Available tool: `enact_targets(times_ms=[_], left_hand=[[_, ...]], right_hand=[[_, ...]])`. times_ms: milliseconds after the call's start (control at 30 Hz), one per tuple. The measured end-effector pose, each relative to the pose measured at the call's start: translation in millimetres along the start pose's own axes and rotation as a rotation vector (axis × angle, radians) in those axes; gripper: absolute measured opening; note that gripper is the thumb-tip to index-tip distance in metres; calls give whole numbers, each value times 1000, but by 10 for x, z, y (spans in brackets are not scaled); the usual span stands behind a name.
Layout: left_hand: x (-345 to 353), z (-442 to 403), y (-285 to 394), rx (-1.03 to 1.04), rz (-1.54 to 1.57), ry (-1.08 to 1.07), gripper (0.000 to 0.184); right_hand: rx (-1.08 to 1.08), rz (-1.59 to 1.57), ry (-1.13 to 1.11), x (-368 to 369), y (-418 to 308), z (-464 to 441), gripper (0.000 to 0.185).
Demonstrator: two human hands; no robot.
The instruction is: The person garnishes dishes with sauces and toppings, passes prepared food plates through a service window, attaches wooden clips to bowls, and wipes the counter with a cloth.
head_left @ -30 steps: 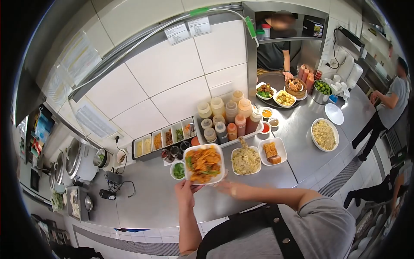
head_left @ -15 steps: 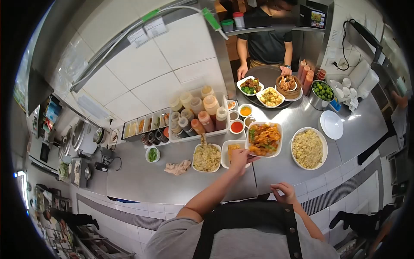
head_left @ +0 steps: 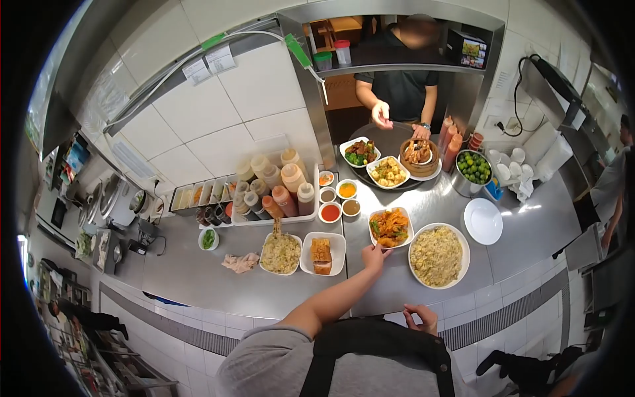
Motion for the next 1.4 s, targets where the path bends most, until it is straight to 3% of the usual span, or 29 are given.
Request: enact_targets(times_ms=[300, 400, 433, 533, 600, 667, 700, 733, 800, 833, 867, 933, 1000, 1033, 1133, 1200, 1267, 1400], left_hand=[[235, -297, -84, -65, 12, -158, 15], [183, -329, -120, -222, -28, -418, 32], [130, -269, -40, -284, -114, -488, 52], [-107, 98, 353, -378, -299, -424, 54], [-384, 426, 922, -212, -303, -727, 56], [-810, 571, 1607, 14, -380, -672, 48], [-1137, 515, 1854, 83, -407, -412, 42], [-1569, 351, 2021, 314, -58, -431, 33], [-2449, 124, 2374, 568, -142, 193, 23], [-2998, -146, 2447, 586, -96, 400, 16], [-3576, -407, 2480, 693, -255, 606, 20], [-4174, -665, 2438, 657, -465, 727, 23], [-4455, -997, 2362, 695, -812, 657, 23], [-4509, -1117, 2310, 706, -993, 594, 24], [-4415, -1243, 2220, 708, -1137, 525, 28], [-4340, -1142, 2274, 840, -1228, 614, 20], [-4250, -959, 2305, 676, -992, 643, 15], [-4672, -884, 2341, 708, -1232, 932, 12]], right_hand=[[26, 27, -81, 25, -20, -173, 21], [33, 1, -56, 98, -25, -208, 23], [50, -14, -61, 135, -31, -206, 22], [101, -56, -63, 217, 9, -155, 23], [133, -72, -53, 243, 218, 4, 29], [298, -49, -77, 197, 684, 362, 25], [383, -36, -92, 150, 862, 517, 23], [444, -33, -65, 81, 935, 608, 17], [571, -27, -10, -30, 1026, 769, 8], [658, -59, 41, -71, 1059, 821, 8], [751, -88, 95, -110, 1080, 861, 10], [842, -81, 217, -232, 1246, 989, 18], [937, -194, 454, -338, 1560, 1121, 23], [1026, -332, 640, -400, 1669, 1175, 23], [1179, -335, 898, -653, 1763, 1157, 33], [1135, -449, 1024, -783, 1760, 1006, 37], [1082, -441, 996, -831, 1713, 846, 36], [1048, -357, 643, -762, 1498, 516, 39]])
Point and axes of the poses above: each hand's wrist, its own z-axis away from the middle knuckle, its own x-axis out of the palm, y = z × x, the point moved 3 cm from there along -z, towards the middle knuckle, and after that the axes turned 8 degrees about y, right-handed, at the moved point
